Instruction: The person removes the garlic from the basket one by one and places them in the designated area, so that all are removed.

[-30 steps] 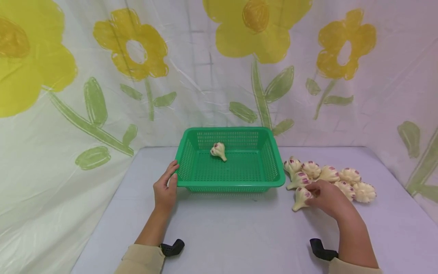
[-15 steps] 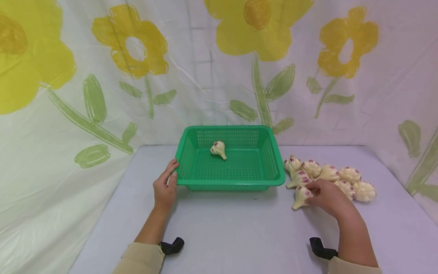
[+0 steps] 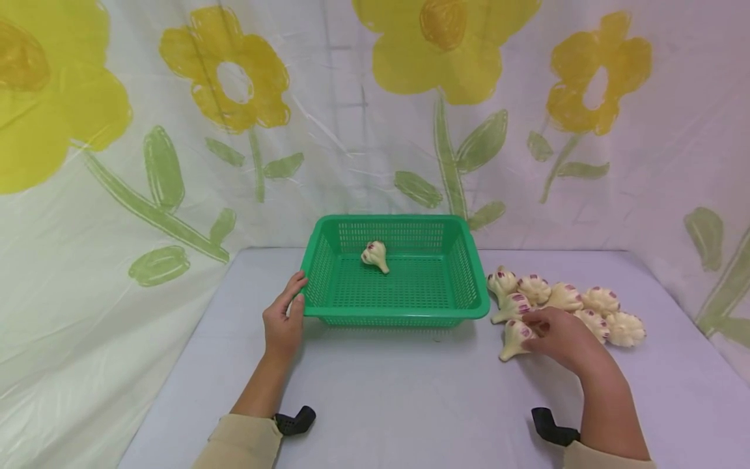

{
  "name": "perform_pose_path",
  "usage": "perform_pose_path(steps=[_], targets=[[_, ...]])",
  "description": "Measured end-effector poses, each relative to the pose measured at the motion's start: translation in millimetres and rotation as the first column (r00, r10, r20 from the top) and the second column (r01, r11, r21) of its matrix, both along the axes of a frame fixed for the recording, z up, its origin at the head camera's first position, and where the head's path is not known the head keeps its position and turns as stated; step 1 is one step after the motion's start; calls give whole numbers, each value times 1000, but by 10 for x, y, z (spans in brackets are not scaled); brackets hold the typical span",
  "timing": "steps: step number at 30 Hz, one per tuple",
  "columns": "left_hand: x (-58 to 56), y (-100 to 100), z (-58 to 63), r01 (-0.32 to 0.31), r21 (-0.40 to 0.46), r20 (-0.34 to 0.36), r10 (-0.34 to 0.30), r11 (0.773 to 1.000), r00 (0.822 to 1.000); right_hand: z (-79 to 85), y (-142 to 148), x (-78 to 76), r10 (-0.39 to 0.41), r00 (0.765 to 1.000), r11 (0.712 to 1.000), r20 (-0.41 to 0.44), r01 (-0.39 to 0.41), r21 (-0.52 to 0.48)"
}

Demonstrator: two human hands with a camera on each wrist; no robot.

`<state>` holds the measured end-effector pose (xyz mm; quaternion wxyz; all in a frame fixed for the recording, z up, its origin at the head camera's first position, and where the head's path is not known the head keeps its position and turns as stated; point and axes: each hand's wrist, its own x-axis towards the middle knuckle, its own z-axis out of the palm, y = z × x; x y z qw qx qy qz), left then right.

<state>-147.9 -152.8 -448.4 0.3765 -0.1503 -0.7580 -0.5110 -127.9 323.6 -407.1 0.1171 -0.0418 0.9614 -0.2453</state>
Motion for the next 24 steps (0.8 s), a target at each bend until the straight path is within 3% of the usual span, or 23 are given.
perform_pose_path(steps=[12, 16, 19, 24], targets=[[11, -15, 13, -3, 7, 9, 3, 1000, 1000, 45, 10, -3, -8, 1000, 1000, -12, 9, 11], [-107, -74, -178, -13, 2, 6, 13, 1000, 1000, 72, 18, 13, -15, 999, 1000, -29, 15, 9], [-150, -82, -236, -17, 0, -14, 17, 1000, 1000, 92, 22, 32, -11, 998, 1000, -55, 12, 11], [-23, -10, -29, -1, 1, -16, 1, 1000, 1000, 137, 15, 75, -1, 988, 1000, -153, 0, -4]])
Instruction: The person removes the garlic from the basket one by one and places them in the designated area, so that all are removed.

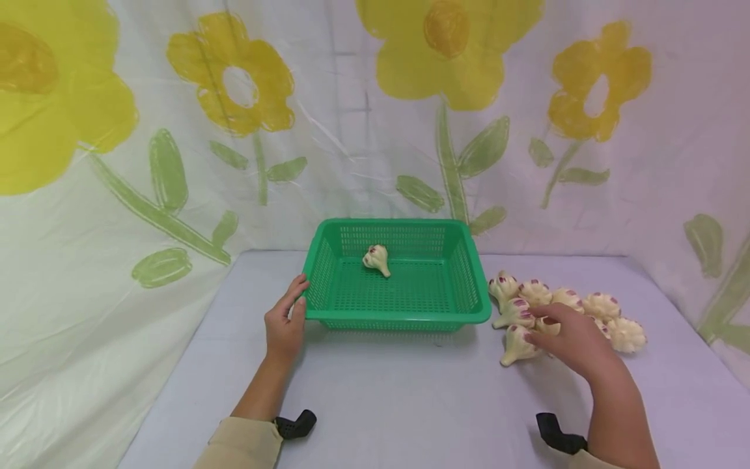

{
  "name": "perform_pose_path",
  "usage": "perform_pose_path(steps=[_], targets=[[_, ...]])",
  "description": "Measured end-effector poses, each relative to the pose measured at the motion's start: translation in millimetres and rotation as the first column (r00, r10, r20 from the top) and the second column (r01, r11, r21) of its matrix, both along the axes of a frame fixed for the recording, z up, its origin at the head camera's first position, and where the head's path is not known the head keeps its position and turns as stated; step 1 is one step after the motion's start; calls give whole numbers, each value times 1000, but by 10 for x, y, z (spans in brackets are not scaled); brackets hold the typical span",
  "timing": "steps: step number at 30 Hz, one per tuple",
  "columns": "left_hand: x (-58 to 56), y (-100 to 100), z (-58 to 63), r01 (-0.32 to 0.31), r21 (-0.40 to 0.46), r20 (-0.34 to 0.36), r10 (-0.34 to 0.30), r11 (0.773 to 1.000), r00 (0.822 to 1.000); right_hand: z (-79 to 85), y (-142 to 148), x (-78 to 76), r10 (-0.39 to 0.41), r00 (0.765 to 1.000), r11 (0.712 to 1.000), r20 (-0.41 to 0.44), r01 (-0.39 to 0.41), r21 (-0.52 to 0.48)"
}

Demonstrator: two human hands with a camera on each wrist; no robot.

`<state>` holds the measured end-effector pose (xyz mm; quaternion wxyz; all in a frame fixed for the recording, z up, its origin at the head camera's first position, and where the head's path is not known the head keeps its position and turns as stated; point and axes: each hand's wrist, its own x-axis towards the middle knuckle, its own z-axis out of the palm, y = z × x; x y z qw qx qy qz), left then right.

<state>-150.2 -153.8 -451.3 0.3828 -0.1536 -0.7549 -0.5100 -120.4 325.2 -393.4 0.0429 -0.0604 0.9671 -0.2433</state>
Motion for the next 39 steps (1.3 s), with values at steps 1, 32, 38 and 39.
perform_pose_path(steps=[1, 32, 38, 39], targets=[[9, 0, 11, 3, 1, 4, -3, 1000, 1000, 11, -13, 6, 2, 1000, 1000, -27, -2, -10], [37, -15, 17, -7, 6, 27, 7, 1000, 1000, 76, -1942, -778, 160, 936, 907, -313, -265, -328], [36, 0, 14, -16, 8, 16, 16, 1000, 1000, 282, -2219, -906, 219, 936, 903, -276, -301, -307], [35, 3, 14, -16, 8, 14, 15, 1000, 1000, 331, -2253, -933, 229, 935, 904, -271, -308, -297]])
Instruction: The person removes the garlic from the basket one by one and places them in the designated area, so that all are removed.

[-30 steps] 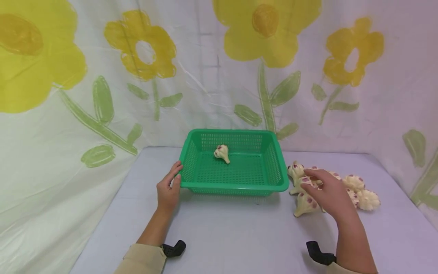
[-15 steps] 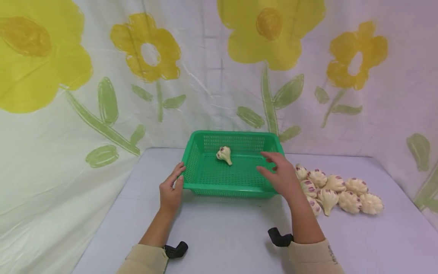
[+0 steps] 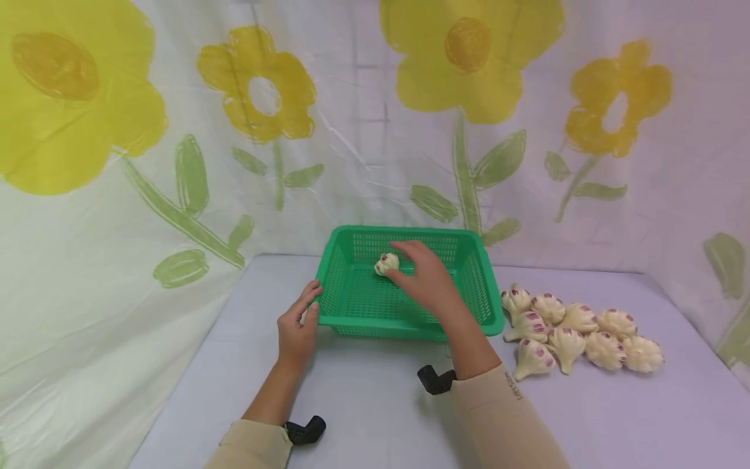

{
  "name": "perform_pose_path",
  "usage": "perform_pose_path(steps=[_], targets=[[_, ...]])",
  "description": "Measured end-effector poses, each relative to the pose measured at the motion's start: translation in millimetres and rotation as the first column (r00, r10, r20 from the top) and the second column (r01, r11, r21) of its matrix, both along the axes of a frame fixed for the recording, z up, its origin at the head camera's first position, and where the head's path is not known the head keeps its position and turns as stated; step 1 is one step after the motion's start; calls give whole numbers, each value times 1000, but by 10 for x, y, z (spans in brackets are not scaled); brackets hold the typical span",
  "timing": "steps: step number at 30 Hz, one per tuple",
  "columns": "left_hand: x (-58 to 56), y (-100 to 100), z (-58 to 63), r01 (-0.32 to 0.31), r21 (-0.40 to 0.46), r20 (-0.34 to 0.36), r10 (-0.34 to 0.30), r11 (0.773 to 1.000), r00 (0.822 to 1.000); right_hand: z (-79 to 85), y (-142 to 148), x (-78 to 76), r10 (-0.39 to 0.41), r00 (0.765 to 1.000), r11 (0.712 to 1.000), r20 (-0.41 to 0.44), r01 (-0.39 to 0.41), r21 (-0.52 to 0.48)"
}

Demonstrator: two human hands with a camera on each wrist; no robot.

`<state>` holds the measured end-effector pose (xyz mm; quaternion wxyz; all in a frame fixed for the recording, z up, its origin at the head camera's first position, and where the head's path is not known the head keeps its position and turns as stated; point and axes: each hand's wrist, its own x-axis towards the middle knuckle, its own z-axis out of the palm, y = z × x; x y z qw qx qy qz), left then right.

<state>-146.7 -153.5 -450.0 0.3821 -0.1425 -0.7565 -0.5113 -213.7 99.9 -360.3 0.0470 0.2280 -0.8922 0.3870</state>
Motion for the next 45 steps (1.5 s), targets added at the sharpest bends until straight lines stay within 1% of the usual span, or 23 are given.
perform_pose_path(steps=[6, 8, 11, 13, 15, 17, 18, 21, 24, 26, 28, 30, 33, 36, 38, 40, 42, 43, 45], targets=[[4, -9, -37, 6, -10, -4, -6, 1000, 1000, 301, -171, -161, 56, 998, 997, 20, -58, 58], [5, -12, -50, 9, -8, 1, -9, 1000, 1000, 418, -203, -214, 81, 996, 994, 25, -82, 66], [1, -16, -50, 20, -2, 15, -20, 1000, 1000, 572, -218, -326, 113, 993, 988, 34, -116, 104], [0, -22, -43, 23, 1, 31, -23, 1000, 999, 624, -220, -435, 126, 991, 977, 42, -132, 170], [1, -28, -21, 20, -1, 35, -20, 1000, 999, 644, -232, -552, 134, 990, 957, 55, -143, 251], [-6, -31, -18, 12, -5, 32, -12, 1000, 999, 629, -246, -676, 143, 986, 932, 86, -164, 323], [-29, -37, -49, 10, -5, 27, -10, 1000, 1000, 613, -251, -732, 147, 983, 919, 111, -177, 352], [-122, -60, -178, 18, 4, 7, -18, 1000, 1000, 554, -252, -873, 153, 968, 889, 200, -224, 400], [-209, -90, -324, 22, 5, 4, -22, 1000, 1000, 463, -248, -985, 157, 947, 868, 281, -268, 418], [-221, -103, -355, 20, 0, 2, -20, 1000, 1000, 395, -270, -1036, 154, 936, 852, 318, -289, 436], [-220, -114, -361, 17, -13, -6, -17, 1000, 1000, 316, -312, -1078, 150, 926, 827, 348, -310, 469], [-216, -119, -352, 22, -20, -15, -22, 1000, 1000, 245, -367, -1099, 149, 917, 796, 371, -334, 506], [-210, -117, -330, 18, -29, -25, -18, 999, 1000, 177, -463, -1087, 126, 902, 746, 413, -360, 560], [-186, -94, -279, 11, -30, -37, -12, 999, 999, 127, -523, -1068, 105, 888, 716, 448, -380, 586], [-149, -70, -214, 10, -34, -47, -11, 999, 999, 97, -529, -1068, 96, 883, 690, 459, -392, 609], [-105, -50, -137, 15, -33, -52, -17, 999, 999, 73, -507, -1080, 91, 880, 679, 466, -398, 618], [-64, -38, -64, 15, -34, -49, -17, 999, 999, 46, -472, -1110, 94, 877, 678, 471, -403, 615], [-47, -35, -37, 16, -36, -47, -17, 999, 999, 36, -454, -1126, 101, 876, 681, 471, -406, 609], [-27, -36, -4, 14, -36, -45, -15, 999, 999, 19, -420, -1159, 102, 873, 697, 476, -405, 592]])
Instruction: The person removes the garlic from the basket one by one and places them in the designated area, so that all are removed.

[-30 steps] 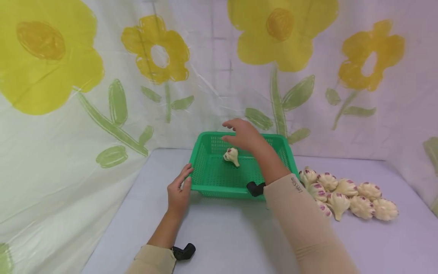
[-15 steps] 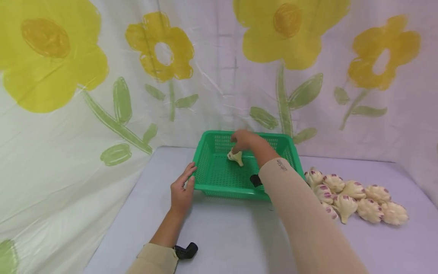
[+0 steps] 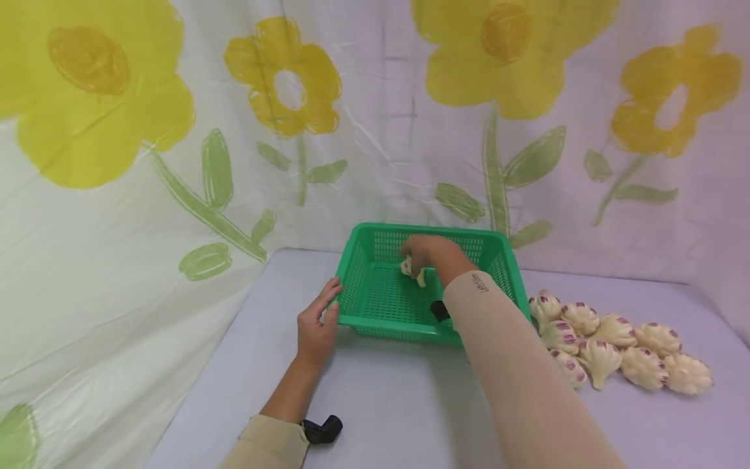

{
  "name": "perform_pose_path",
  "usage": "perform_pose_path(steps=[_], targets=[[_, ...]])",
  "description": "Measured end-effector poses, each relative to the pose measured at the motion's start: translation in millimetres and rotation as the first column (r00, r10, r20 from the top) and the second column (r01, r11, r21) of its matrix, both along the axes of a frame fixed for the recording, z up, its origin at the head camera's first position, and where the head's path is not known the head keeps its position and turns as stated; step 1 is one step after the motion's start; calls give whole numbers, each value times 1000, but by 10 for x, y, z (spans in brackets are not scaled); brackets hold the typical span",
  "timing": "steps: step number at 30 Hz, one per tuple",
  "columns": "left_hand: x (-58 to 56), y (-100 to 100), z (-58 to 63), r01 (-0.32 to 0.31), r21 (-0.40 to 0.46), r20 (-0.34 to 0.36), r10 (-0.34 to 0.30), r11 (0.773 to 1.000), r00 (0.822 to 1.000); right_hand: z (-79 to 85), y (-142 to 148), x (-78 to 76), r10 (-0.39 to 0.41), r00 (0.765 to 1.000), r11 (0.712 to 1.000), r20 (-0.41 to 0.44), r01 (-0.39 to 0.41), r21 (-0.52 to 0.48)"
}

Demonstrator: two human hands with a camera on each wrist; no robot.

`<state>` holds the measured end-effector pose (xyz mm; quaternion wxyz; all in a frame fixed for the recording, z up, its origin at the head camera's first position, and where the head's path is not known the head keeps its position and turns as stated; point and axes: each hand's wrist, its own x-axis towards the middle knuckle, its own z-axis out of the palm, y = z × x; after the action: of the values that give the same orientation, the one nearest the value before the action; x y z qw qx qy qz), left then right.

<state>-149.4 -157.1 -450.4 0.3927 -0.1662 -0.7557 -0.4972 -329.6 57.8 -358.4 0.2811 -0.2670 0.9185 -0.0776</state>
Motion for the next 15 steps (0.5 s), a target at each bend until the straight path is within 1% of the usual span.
perform_pose_path(steps=[4, 7, 11, 14, 15], targets=[[9, 7, 11, 3, -6, -6, -3, 1000, 1000, -30, 90, -43, -15, 1000, 1000, -5, 15, -8], [5, 9, 3, 1, -13, -14, -1, 1000, 1000, -64, 165, -63, -47, 999, 999, 3, 47, -1], [1, 6, 2, -8, -9, -15, 8, 1000, 1000, -116, 255, -88, -109, 994, 994, 15, 109, -8], [-12, -2, -18, -9, -3, -8, 9, 1000, 1000, -157, 297, -114, -138, 990, 990, 11, 138, -7], [-31, -8, -53, -7, -1, -7, 7, 1000, 1000, -174, 308, -125, -143, 990, 990, 9, 143, -2]])
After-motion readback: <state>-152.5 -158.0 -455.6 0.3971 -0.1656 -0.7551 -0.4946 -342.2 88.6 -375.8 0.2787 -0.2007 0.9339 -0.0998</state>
